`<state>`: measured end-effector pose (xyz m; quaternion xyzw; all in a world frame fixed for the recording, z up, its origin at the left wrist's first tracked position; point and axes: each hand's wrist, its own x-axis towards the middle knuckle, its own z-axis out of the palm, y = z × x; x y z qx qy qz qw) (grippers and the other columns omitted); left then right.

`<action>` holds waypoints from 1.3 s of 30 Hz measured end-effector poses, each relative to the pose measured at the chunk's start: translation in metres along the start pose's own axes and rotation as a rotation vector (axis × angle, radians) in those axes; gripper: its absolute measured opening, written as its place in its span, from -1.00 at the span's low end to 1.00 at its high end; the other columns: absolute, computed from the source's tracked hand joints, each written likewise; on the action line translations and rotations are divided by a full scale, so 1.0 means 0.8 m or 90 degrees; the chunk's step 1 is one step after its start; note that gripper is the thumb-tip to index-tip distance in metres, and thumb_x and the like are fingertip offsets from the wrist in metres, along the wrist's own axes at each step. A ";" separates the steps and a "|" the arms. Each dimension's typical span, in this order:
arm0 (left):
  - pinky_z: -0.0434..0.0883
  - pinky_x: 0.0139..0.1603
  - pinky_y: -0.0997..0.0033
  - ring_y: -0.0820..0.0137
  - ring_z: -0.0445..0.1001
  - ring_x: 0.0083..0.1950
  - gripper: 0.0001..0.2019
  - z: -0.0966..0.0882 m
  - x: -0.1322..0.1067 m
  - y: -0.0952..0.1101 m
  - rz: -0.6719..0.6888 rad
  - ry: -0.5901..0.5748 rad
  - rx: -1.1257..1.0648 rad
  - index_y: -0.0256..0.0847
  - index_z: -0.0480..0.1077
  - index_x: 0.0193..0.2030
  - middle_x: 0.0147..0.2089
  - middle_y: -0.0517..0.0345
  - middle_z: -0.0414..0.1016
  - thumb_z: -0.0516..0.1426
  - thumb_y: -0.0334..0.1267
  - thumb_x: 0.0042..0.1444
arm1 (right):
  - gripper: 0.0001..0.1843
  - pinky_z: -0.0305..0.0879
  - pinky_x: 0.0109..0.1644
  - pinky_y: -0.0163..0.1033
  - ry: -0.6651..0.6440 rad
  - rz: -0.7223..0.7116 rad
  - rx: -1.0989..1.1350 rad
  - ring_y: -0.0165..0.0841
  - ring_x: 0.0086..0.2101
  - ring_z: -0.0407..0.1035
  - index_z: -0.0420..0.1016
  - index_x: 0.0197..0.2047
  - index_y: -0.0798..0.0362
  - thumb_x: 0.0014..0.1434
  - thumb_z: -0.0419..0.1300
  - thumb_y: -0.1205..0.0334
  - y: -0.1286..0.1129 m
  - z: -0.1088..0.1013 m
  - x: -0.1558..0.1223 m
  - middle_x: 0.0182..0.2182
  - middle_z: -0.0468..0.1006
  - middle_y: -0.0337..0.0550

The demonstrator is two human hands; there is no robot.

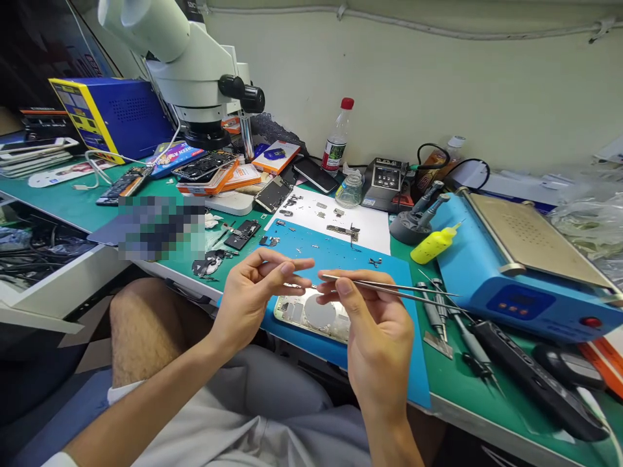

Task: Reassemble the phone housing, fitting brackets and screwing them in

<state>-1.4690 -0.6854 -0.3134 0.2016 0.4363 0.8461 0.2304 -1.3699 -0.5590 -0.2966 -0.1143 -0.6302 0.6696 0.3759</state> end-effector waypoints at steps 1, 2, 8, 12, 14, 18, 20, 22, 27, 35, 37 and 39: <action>0.72 -0.12 0.32 0.32 0.75 -0.21 -0.80 -0.001 0.001 0.000 -0.002 -0.005 0.001 -0.17 0.56 -0.18 -0.07 0.06 0.77 0.42 -0.12 0.27 | -0.95 0.63 -0.22 -0.20 -0.002 0.000 -0.005 -0.31 -0.29 0.61 0.65 -0.15 -0.08 0.36 0.39 0.16 0.000 -0.002 0.002 -0.19 0.72 -0.17; 0.72 -0.16 0.35 0.34 0.75 -0.26 -0.82 -0.002 0.002 0.000 0.001 -0.011 0.006 -0.17 0.57 -0.17 -0.13 0.09 0.77 0.42 -0.14 0.27 | -0.95 0.62 -0.23 -0.22 -0.006 0.002 -0.009 -0.31 -0.29 0.60 0.65 -0.15 -0.08 0.35 0.39 0.16 -0.001 -0.004 0.003 -0.19 0.72 -0.17; 0.71 -0.23 0.43 0.43 0.68 -0.36 -0.89 -0.005 0.000 -0.001 0.033 -0.027 0.090 -0.13 0.71 -0.09 -0.23 0.15 0.76 0.38 -0.20 0.31 | -0.93 0.60 -0.24 -0.26 -0.049 -0.006 -0.016 -0.36 -0.32 0.58 0.67 -0.16 -0.08 0.35 0.40 0.14 -0.005 -0.015 0.011 -0.20 0.72 -0.18; 0.73 -0.18 0.38 0.39 0.72 -0.31 -0.74 -0.005 -0.007 -0.004 0.036 -0.048 0.123 -0.07 0.66 0.14 -0.14 0.13 0.78 0.33 -0.18 0.36 | -0.93 0.60 -0.22 -0.29 -0.076 0.000 -0.026 -0.39 -0.34 0.59 0.70 -0.14 -0.10 0.33 0.43 0.14 -0.004 -0.021 0.015 -0.22 0.73 -0.21; 0.74 -0.16 0.37 0.38 0.74 -0.28 -0.67 -0.006 -0.010 -0.007 0.059 -0.063 0.143 -0.06 0.60 0.26 -0.12 0.14 0.78 0.30 -0.19 0.39 | -0.93 0.61 -0.20 -0.29 -0.088 0.004 -0.044 -0.39 -0.33 0.60 0.70 -0.15 -0.09 0.33 0.44 0.14 -0.004 -0.023 0.016 -0.22 0.73 -0.21; 0.74 -0.06 0.34 0.37 0.76 -0.19 -0.59 -0.011 -0.014 -0.013 0.122 -0.107 0.209 -0.01 0.48 0.40 -0.07 0.16 0.77 0.23 -0.20 0.46 | -0.93 0.62 -0.16 -0.27 -0.128 -0.006 -0.072 -0.37 -0.32 0.60 0.70 -0.16 -0.07 0.36 0.40 0.14 -0.004 -0.028 0.016 -0.24 0.72 -0.21; 0.73 -0.03 0.34 0.38 0.75 -0.16 -0.57 -0.015 -0.016 -0.016 0.169 -0.126 0.267 0.04 0.44 0.44 -0.06 0.21 0.77 0.20 -0.23 0.48 | -0.92 0.61 -0.16 -0.27 -0.146 0.007 -0.079 -0.38 -0.32 0.60 0.69 -0.14 -0.07 0.38 0.38 0.14 -0.005 -0.031 0.017 -0.25 0.71 -0.22; 0.72 -0.02 0.40 0.42 0.75 -0.15 -0.54 -0.018 -0.015 -0.019 0.267 -0.136 0.335 0.09 0.40 0.46 -0.07 0.26 0.77 0.19 -0.29 0.49 | -0.92 0.60 -0.19 -0.28 -0.165 0.022 -0.084 -0.38 -0.32 0.59 0.68 -0.13 -0.08 0.39 0.37 0.14 -0.007 -0.033 0.016 -0.23 0.71 -0.21; 0.67 0.01 0.54 0.48 0.75 -0.11 -0.45 -0.020 -0.009 -0.023 0.482 -0.141 0.431 0.03 0.31 0.52 -0.10 0.27 0.77 0.19 -0.41 0.47 | -0.93 0.62 -0.17 -0.24 -0.205 0.032 -0.095 -0.36 -0.30 0.59 0.67 -0.13 -0.09 0.39 0.37 0.14 -0.010 -0.033 0.013 -0.14 0.73 -0.17; 0.69 -0.13 0.52 0.41 0.77 -0.17 -0.42 -0.024 -0.003 -0.023 0.534 -0.146 0.518 0.06 0.24 0.55 -0.15 0.24 0.78 0.20 -0.35 0.48 | -0.96 0.61 -0.14 -0.30 -0.231 0.018 -0.134 -0.39 -0.31 0.58 0.67 -0.13 -0.10 0.38 0.38 0.16 -0.008 -0.027 0.017 -0.19 0.70 -0.22; 0.69 -0.14 0.53 0.41 0.77 -0.18 -0.44 -0.025 -0.003 -0.023 0.534 -0.149 0.537 0.05 0.23 0.56 -0.15 0.24 0.78 0.18 -0.33 0.50 | -0.96 0.60 -0.16 -0.32 -0.227 0.013 -0.144 -0.40 -0.31 0.59 0.66 -0.12 -0.10 0.39 0.37 0.16 -0.008 -0.027 0.017 -0.21 0.69 -0.23; 0.69 -0.12 0.53 0.42 0.77 -0.17 -0.45 -0.027 -0.003 -0.024 0.531 -0.157 0.545 0.03 0.22 0.57 -0.16 0.24 0.77 0.15 -0.33 0.52 | -0.95 0.60 -0.16 -0.33 -0.225 0.007 -0.153 -0.41 -0.32 0.59 0.66 -0.11 -0.10 0.40 0.36 0.15 -0.007 -0.027 0.018 -0.22 0.67 -0.23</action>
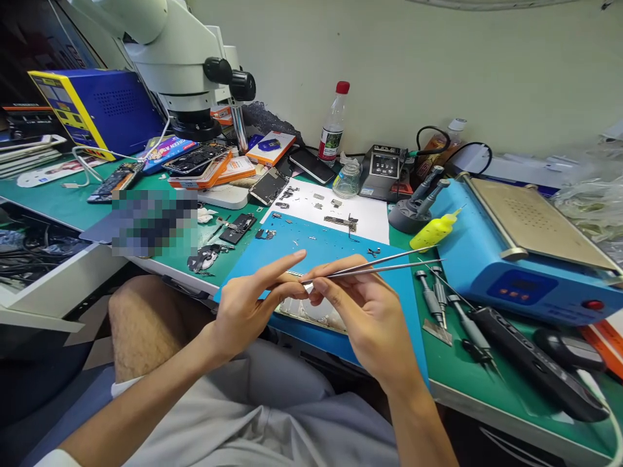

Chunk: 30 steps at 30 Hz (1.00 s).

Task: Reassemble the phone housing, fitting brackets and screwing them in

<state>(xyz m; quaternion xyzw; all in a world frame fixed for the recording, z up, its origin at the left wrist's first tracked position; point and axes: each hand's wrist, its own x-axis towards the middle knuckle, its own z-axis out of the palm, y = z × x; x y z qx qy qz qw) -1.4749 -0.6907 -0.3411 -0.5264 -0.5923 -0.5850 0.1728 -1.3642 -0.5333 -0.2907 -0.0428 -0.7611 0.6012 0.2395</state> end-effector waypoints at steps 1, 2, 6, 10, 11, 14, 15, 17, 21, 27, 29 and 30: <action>0.69 -0.10 0.53 0.42 0.77 -0.15 -0.46 0.000 0.000 -0.001 -0.001 -0.004 -0.002 0.02 0.21 0.57 -0.16 0.24 0.77 0.14 -0.33 0.53 | -0.94 0.60 -0.16 -0.34 0.001 -0.002 -0.004 -0.41 -0.31 0.59 0.66 -0.11 -0.09 0.40 0.35 0.15 0.001 0.000 0.000 -0.21 0.66 -0.23; 0.69 -0.08 0.53 0.43 0.77 -0.14 -0.46 0.000 -0.001 -0.001 -0.002 -0.009 -0.006 0.01 0.21 0.57 -0.16 0.23 0.77 0.13 -0.34 0.53 | -0.94 0.60 -0.16 -0.34 0.000 -0.005 -0.009 -0.41 -0.31 0.59 0.66 -0.11 -0.09 0.41 0.35 0.15 0.001 0.000 0.001 -0.21 0.66 -0.23; 0.67 0.03 0.51 0.45 0.76 -0.05 -0.45 0.001 -0.002 -0.003 -0.027 -0.037 -0.014 0.01 0.21 0.57 -0.01 0.21 0.77 0.13 -0.37 0.52 | -0.96 0.57 -0.17 -0.39 0.011 -0.022 -0.024 -0.45 -0.32 0.57 0.64 -0.12 -0.09 0.39 0.36 0.17 0.004 0.001 0.004 -0.21 0.67 -0.25; 0.65 0.04 0.52 0.46 0.75 -0.01 -0.51 0.001 0.001 -0.006 -0.068 -0.046 -0.011 0.01 0.26 0.52 0.02 0.25 0.76 0.14 -0.34 0.53 | -0.95 0.57 -0.17 -0.37 0.045 -0.026 -0.051 -0.44 -0.34 0.58 0.61 -0.13 -0.08 0.39 0.37 0.17 0.007 0.002 0.009 -0.21 0.69 -0.26; 0.65 0.04 0.51 0.46 0.75 -0.01 -0.55 -0.001 0.003 -0.007 -0.086 -0.048 -0.011 0.01 0.29 0.50 0.01 0.26 0.76 0.13 -0.32 0.54 | -0.94 0.57 -0.16 -0.36 0.060 -0.024 -0.066 -0.44 -0.35 0.58 0.61 -0.13 -0.08 0.39 0.36 0.16 0.009 0.001 0.010 -0.21 0.70 -0.26; 0.63 0.08 0.42 0.41 0.72 0.03 -0.63 -0.011 0.010 -0.014 -0.188 -0.084 0.051 -0.04 0.35 0.43 0.04 0.22 0.75 0.10 -0.28 0.56 | -0.91 0.57 -0.12 -0.33 0.087 -0.019 -0.149 -0.41 -0.30 0.60 0.61 -0.10 -0.08 0.42 0.34 0.11 0.016 -0.004 0.014 -0.20 0.71 -0.25; 0.60 0.12 0.36 0.37 0.70 0.08 -0.65 -0.016 0.013 -0.017 -0.226 -0.113 0.092 -0.07 0.38 0.40 0.08 0.19 0.73 0.10 -0.27 0.55 | -0.89 0.57 -0.11 -0.31 0.080 -0.021 -0.189 -0.38 -0.26 0.62 0.62 -0.09 -0.08 0.43 0.32 0.09 0.020 -0.006 0.015 -0.20 0.72 -0.25; 0.54 0.21 0.22 0.27 0.62 0.15 -0.72 -0.025 0.019 -0.025 -0.278 -0.180 0.164 -0.10 0.49 0.29 0.14 0.13 0.69 0.16 -0.27 0.52 | -0.88 0.57 -0.10 -0.27 0.054 -0.032 -0.259 -0.32 -0.20 0.64 0.62 -0.09 -0.09 0.44 0.31 0.08 0.030 -0.007 0.018 -0.20 0.72 -0.25; 0.46 0.15 0.17 0.20 0.52 0.08 -0.86 -0.031 0.026 -0.037 -0.299 -0.282 0.193 -0.06 0.65 0.03 -0.02 0.15 0.65 0.24 -0.28 0.44 | -0.94 0.52 -0.09 -0.21 0.017 -0.054 -0.327 -0.27 -0.16 0.65 0.62 -0.10 -0.11 0.42 0.32 0.14 0.049 -0.001 0.022 -0.18 0.73 -0.27; 0.38 0.08 0.16 0.21 0.44 0.00 -0.74 -0.026 0.031 -0.037 -0.326 -0.347 0.213 -0.06 0.68 -0.04 -0.08 0.14 0.62 0.12 -0.33 0.51 | -0.93 0.51 -0.11 -0.18 -0.015 -0.072 -0.369 -0.28 -0.20 0.66 0.60 -0.07 -0.13 0.46 0.27 0.16 0.060 0.005 0.021 -0.20 0.73 -0.30; 0.36 0.09 0.15 0.21 0.42 -0.01 -0.73 -0.025 0.033 -0.036 -0.327 -0.360 0.216 -0.04 0.67 -0.03 -0.07 0.14 0.62 0.11 -0.35 0.51 | -0.93 0.51 -0.10 -0.17 -0.020 -0.082 -0.380 -0.26 -0.20 0.66 0.60 -0.07 -0.13 0.46 0.26 0.16 0.060 0.005 0.020 -0.18 0.73 -0.28; 0.36 0.08 0.14 0.20 0.42 -0.02 -0.72 -0.025 0.033 -0.036 -0.326 -0.365 0.217 -0.03 0.67 -0.03 -0.07 0.14 0.61 0.10 -0.35 0.51 | -0.92 0.51 -0.09 -0.16 -0.021 -0.086 -0.384 -0.25 -0.19 0.66 0.59 -0.06 -0.12 0.46 0.25 0.16 0.059 0.006 0.020 -0.17 0.73 -0.27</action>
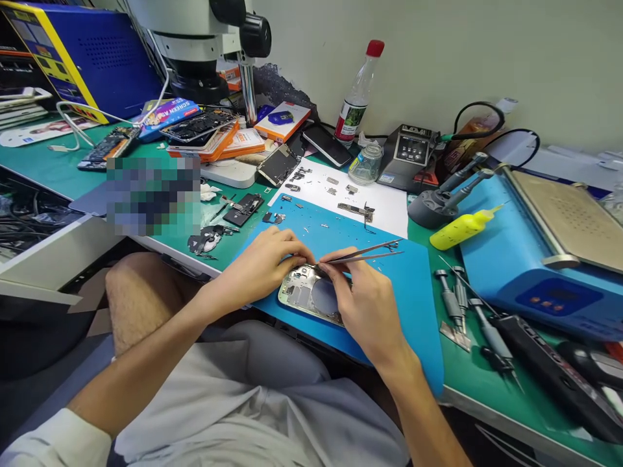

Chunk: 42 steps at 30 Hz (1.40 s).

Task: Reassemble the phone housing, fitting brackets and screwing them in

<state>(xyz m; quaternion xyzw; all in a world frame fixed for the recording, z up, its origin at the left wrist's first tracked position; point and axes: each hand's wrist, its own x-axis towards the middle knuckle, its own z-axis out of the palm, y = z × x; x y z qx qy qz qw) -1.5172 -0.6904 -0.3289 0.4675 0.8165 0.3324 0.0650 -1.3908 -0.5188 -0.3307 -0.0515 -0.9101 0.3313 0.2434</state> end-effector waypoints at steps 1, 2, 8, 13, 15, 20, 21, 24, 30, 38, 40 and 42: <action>0.35 0.07 0.14 0.20 0.41 -0.02 -0.71 0.000 0.000 0.000 0.001 -0.002 0.002 -0.02 0.67 -0.02 -0.08 0.14 0.61 0.09 -0.36 0.51 | -0.92 0.52 -0.09 -0.15 -0.001 -0.004 -0.004 -0.24 -0.18 0.66 0.59 -0.06 -0.12 0.47 0.25 0.16 -0.001 0.000 0.000 -0.17 0.73 -0.25; 0.35 0.05 0.13 0.20 0.40 -0.02 -0.70 0.000 0.000 0.000 0.003 -0.002 0.005 -0.02 0.66 -0.02 -0.09 0.14 0.60 0.08 -0.36 0.51 | -0.91 0.52 -0.09 -0.14 -0.002 -0.007 -0.008 -0.23 -0.18 0.66 0.59 -0.06 -0.12 0.48 0.24 0.15 -0.001 0.000 -0.001 -0.16 0.73 -0.23; 0.34 0.02 0.11 0.18 0.38 -0.05 -0.68 0.003 0.000 -0.003 0.016 0.003 0.020 -0.03 0.65 0.00 -0.10 0.12 0.58 0.04 -0.36 0.52 | -0.89 0.55 -0.10 -0.08 -0.001 -0.026 -0.028 -0.15 -0.16 0.66 0.56 -0.04 -0.09 0.49 0.22 0.13 -0.003 0.001 -0.003 -0.14 0.73 -0.13; 0.36 0.06 0.11 0.18 0.41 -0.02 -0.69 0.003 0.000 -0.003 0.018 0.009 0.024 -0.04 0.64 -0.01 -0.09 0.10 0.59 0.04 -0.36 0.52 | -0.90 0.54 -0.09 -0.08 -0.001 -0.052 -0.046 -0.16 -0.16 0.66 0.56 -0.03 -0.09 0.49 0.22 0.14 -0.002 0.001 -0.003 -0.14 0.73 -0.14; 0.37 0.08 0.10 0.18 0.41 -0.02 -0.69 0.003 0.000 -0.003 0.018 0.009 0.023 -0.04 0.64 0.00 -0.08 0.10 0.60 0.04 -0.35 0.52 | -0.90 0.53 -0.09 -0.09 -0.004 -0.058 -0.049 -0.17 -0.16 0.65 0.56 -0.03 -0.10 0.49 0.22 0.15 -0.002 0.001 -0.002 -0.14 0.73 -0.15; 0.37 0.10 0.09 0.17 0.41 -0.01 -0.70 0.003 0.000 -0.002 0.015 0.005 0.023 -0.06 0.64 -0.01 -0.08 0.10 0.60 0.05 -0.35 0.52 | -0.90 0.53 -0.08 -0.08 -0.011 -0.048 -0.044 -0.17 -0.16 0.65 0.55 -0.02 -0.10 0.49 0.21 0.16 -0.001 0.001 0.001 -0.15 0.73 -0.15; 0.37 0.10 0.09 0.17 0.41 -0.01 -0.70 0.002 0.000 -0.002 0.014 0.004 0.023 -0.06 0.64 0.00 -0.08 0.10 0.60 0.05 -0.36 0.52 | -0.90 0.53 -0.08 -0.08 -0.012 -0.044 -0.042 -0.16 -0.17 0.65 0.55 -0.02 -0.10 0.49 0.21 0.16 -0.001 0.001 0.001 -0.15 0.73 -0.15; 0.37 0.10 0.08 0.17 0.41 -0.01 -0.70 0.002 0.000 -0.001 0.012 0.004 0.024 -0.06 0.64 0.00 -0.08 0.10 0.60 0.05 -0.36 0.52 | -0.90 0.54 -0.08 -0.05 -0.016 -0.027 -0.034 -0.13 -0.17 0.65 0.56 -0.03 -0.10 0.47 0.22 0.15 -0.001 0.001 0.003 -0.16 0.73 -0.13; 0.37 0.06 0.11 0.18 0.41 -0.03 -0.71 0.004 -0.001 -0.003 0.019 0.019 0.021 -0.04 0.64 -0.03 -0.10 0.13 0.59 0.07 -0.34 0.52 | -0.91 0.55 -0.01 -0.01 -0.018 0.009 -0.008 -0.11 -0.18 0.64 0.60 -0.08 -0.11 0.42 0.25 0.15 -0.007 0.000 0.004 -0.18 0.74 -0.13; 0.38 -0.01 0.20 0.23 0.45 -0.04 -0.76 -0.011 -0.023 0.002 0.157 0.017 0.163 -0.05 0.58 0.16 0.06 0.07 0.56 0.09 -0.21 0.55 | -0.77 0.62 -0.12 -0.13 0.054 0.114 0.098 -0.17 -0.21 0.67 0.61 -0.13 0.01 0.42 0.29 0.03 0.001 -0.004 0.002 -0.23 0.74 -0.09; 0.38 -0.05 0.20 0.22 0.46 -0.04 -0.72 -0.015 -0.028 0.002 0.221 0.001 0.258 -0.06 0.56 0.19 0.09 0.02 0.54 0.05 -0.13 0.57 | -0.77 0.61 -0.09 -0.13 0.067 0.127 0.106 -0.17 -0.18 0.67 0.62 -0.13 0.02 0.40 0.31 0.02 0.003 -0.006 0.000 -0.21 0.74 -0.09; 0.38 -0.07 0.20 0.20 0.47 -0.04 -0.67 -0.016 -0.031 0.001 0.269 -0.006 0.331 -0.08 0.52 0.24 0.08 -0.02 0.53 0.00 -0.08 0.59 | -0.78 0.59 -0.09 -0.14 0.069 0.126 0.103 -0.18 -0.18 0.66 0.64 -0.15 0.01 0.39 0.33 0.03 0.002 -0.007 -0.002 -0.21 0.73 -0.11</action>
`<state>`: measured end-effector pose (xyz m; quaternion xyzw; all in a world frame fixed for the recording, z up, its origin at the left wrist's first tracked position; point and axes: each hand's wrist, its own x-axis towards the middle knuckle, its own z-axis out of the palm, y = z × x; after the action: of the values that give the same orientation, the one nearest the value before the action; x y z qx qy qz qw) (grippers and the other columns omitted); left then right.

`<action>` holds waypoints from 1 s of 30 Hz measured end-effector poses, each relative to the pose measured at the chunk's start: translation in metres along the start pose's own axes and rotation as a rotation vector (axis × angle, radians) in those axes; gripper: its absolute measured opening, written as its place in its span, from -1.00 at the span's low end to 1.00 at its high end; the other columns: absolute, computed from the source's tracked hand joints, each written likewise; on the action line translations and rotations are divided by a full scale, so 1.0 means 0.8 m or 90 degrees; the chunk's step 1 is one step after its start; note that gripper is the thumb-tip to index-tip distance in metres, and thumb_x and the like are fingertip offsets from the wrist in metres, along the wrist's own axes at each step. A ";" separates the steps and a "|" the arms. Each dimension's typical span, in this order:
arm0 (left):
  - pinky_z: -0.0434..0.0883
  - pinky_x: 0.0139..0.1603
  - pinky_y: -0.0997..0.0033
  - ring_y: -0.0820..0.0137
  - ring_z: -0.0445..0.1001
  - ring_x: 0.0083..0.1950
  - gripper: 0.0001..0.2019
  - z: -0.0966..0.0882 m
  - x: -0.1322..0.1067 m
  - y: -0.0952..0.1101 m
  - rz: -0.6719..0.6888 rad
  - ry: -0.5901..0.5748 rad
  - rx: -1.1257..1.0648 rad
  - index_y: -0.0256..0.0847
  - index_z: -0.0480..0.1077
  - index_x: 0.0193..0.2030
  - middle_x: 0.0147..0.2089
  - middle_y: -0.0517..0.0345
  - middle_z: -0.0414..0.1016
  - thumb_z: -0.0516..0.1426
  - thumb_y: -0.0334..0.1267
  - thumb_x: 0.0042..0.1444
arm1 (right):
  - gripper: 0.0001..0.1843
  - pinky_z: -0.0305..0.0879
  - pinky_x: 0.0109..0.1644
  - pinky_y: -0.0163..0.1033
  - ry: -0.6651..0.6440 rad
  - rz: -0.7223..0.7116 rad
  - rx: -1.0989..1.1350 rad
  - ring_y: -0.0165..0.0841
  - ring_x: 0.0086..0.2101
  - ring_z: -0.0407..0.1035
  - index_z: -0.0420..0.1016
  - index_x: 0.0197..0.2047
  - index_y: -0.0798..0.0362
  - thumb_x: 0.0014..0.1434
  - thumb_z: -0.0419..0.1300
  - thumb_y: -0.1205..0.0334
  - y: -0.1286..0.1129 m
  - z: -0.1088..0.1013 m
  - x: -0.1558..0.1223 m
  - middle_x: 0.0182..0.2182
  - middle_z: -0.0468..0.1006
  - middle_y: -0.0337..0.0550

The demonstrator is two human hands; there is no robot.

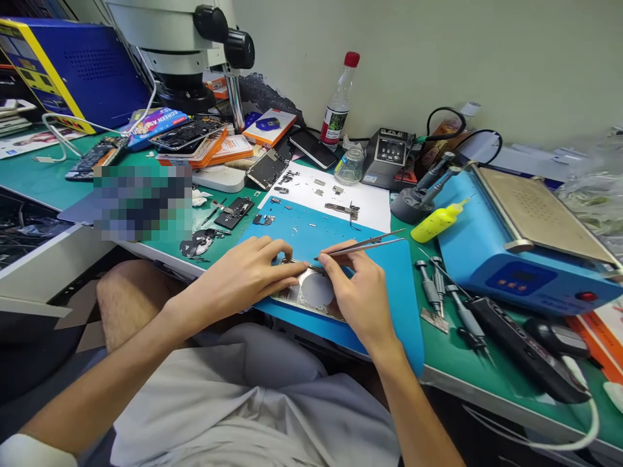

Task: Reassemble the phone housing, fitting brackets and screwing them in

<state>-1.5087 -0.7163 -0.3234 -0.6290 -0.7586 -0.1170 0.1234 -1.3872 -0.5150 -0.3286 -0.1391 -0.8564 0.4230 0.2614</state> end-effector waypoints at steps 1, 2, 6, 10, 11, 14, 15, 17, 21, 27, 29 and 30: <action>0.38 -0.09 0.20 0.19 0.47 -0.05 -0.65 0.000 -0.001 0.000 0.018 0.000 0.024 -0.08 0.50 0.26 0.07 -0.03 0.52 -0.02 -0.07 0.59 | -0.80 0.58 -0.10 -0.14 -0.003 -0.004 -0.003 -0.19 -0.18 0.65 0.64 -0.16 0.00 0.39 0.33 0.04 -0.001 0.000 -0.001 -0.21 0.73 -0.12; 0.37 -0.10 0.20 0.20 0.47 -0.05 -0.64 0.001 -0.002 0.000 0.031 0.002 0.039 -0.08 0.48 0.29 0.07 -0.04 0.52 -0.02 -0.06 0.59 | -0.81 0.57 -0.11 -0.15 -0.007 -0.010 -0.006 -0.19 -0.19 0.65 0.65 -0.17 -0.01 0.39 0.32 0.06 -0.002 0.000 -0.002 -0.22 0.73 -0.13; 0.38 -0.06 0.21 0.23 0.49 -0.03 -0.64 0.003 -0.006 -0.001 0.014 0.022 0.007 -0.05 0.49 0.29 0.12 -0.01 0.53 0.00 -0.03 0.59 | -0.86 0.53 -0.07 -0.12 -0.028 -0.045 -0.039 -0.20 -0.22 0.63 0.67 -0.19 -0.05 0.39 0.32 0.11 -0.005 0.001 -0.004 -0.24 0.73 -0.18; 0.37 0.00 0.20 0.24 0.49 0.00 -0.64 0.008 -0.009 -0.001 -0.029 0.041 -0.065 -0.04 0.54 0.26 0.15 0.01 0.55 0.00 -0.05 0.59 | -0.86 0.50 -0.09 -0.12 -0.040 -0.079 -0.072 -0.20 -0.21 0.62 0.67 -0.18 -0.07 0.40 0.29 0.13 -0.006 0.002 -0.004 -0.22 0.73 -0.19; 0.36 0.02 0.19 0.23 0.49 0.01 -0.64 0.010 -0.010 -0.002 -0.034 0.045 -0.080 -0.03 0.54 0.27 0.15 0.01 0.55 0.00 -0.04 0.59 | -0.86 0.49 -0.11 -0.12 -0.042 -0.086 -0.077 -0.20 -0.21 0.62 0.67 -0.18 -0.07 0.41 0.29 0.13 -0.006 0.003 -0.004 -0.21 0.73 -0.19; 0.36 0.07 0.15 0.20 0.48 0.06 -0.64 0.013 -0.011 -0.003 -0.046 0.048 -0.117 -0.02 0.56 0.27 0.15 0.01 0.54 0.01 -0.04 0.58 | -0.87 0.49 -0.10 -0.13 -0.043 -0.103 -0.089 -0.22 -0.21 0.62 0.67 -0.16 -0.08 0.42 0.28 0.16 -0.006 0.002 -0.004 -0.21 0.73 -0.20; 0.36 0.08 0.15 0.20 0.48 0.07 -0.64 0.014 -0.012 -0.003 -0.048 0.047 -0.126 -0.02 0.56 0.26 0.15 0.02 0.54 0.02 -0.04 0.58 | -0.88 0.49 -0.09 -0.14 -0.042 -0.109 -0.092 -0.23 -0.21 0.62 0.67 -0.16 -0.08 0.42 0.28 0.17 -0.005 0.002 -0.004 -0.21 0.73 -0.21; 0.35 0.10 0.13 0.19 0.48 0.08 -0.65 0.014 -0.012 -0.004 -0.055 0.044 -0.140 -0.02 0.57 0.26 0.15 0.02 0.53 0.03 -0.05 0.57 | -0.88 0.49 -0.10 -0.15 -0.041 -0.116 -0.097 -0.24 -0.23 0.61 0.66 -0.16 -0.08 0.42 0.28 0.18 -0.005 0.002 -0.004 -0.22 0.73 -0.22; 0.36 0.10 0.13 0.18 0.47 0.08 -0.65 0.016 -0.013 -0.005 -0.064 0.054 -0.153 -0.01 0.57 0.26 0.13 0.02 0.53 0.05 -0.04 0.56 | -0.89 0.48 -0.12 -0.16 -0.042 -0.121 -0.108 -0.23 -0.22 0.62 0.66 -0.15 -0.08 0.42 0.28 0.18 -0.005 0.002 -0.004 -0.21 0.74 -0.22; 0.36 0.11 0.15 0.17 0.45 0.05 -0.62 0.017 -0.013 -0.006 -0.073 0.068 -0.169 -0.07 0.51 0.31 0.05 0.01 0.52 0.07 -0.01 0.54 | -0.90 0.48 -0.07 -0.15 -0.049 -0.129 -0.113 -0.22 -0.22 0.62 0.64 -0.15 -0.09 0.41 0.28 0.20 -0.005 0.002 -0.005 -0.21 0.73 -0.21; 0.38 0.13 0.15 0.16 0.45 0.06 -0.57 0.014 -0.014 -0.006 -0.081 0.064 -0.190 -0.14 0.46 0.32 0.05 0.00 0.51 0.12 0.05 0.50 | -0.91 0.48 -0.03 -0.12 -0.052 -0.126 -0.109 -0.19 -0.20 0.61 0.64 -0.15 -0.09 0.40 0.28 0.20 -0.005 0.002 -0.004 -0.21 0.73 -0.19; 0.39 0.15 0.15 0.14 0.46 0.08 -0.52 0.012 -0.014 -0.006 -0.082 0.060 -0.203 -0.18 0.44 0.31 0.06 -0.01 0.52 0.16 0.11 0.46 | -0.91 0.47 -0.01 -0.11 -0.055 -0.122 -0.105 -0.18 -0.19 0.61 0.64 -0.16 -0.09 0.39 0.28 0.21 -0.005 0.002 -0.003 -0.21 0.72 -0.18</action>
<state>-1.5121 -0.7245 -0.3362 -0.5846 -0.7626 -0.2725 0.0497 -1.3863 -0.5192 -0.3268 -0.0590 -0.9082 0.3295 0.2512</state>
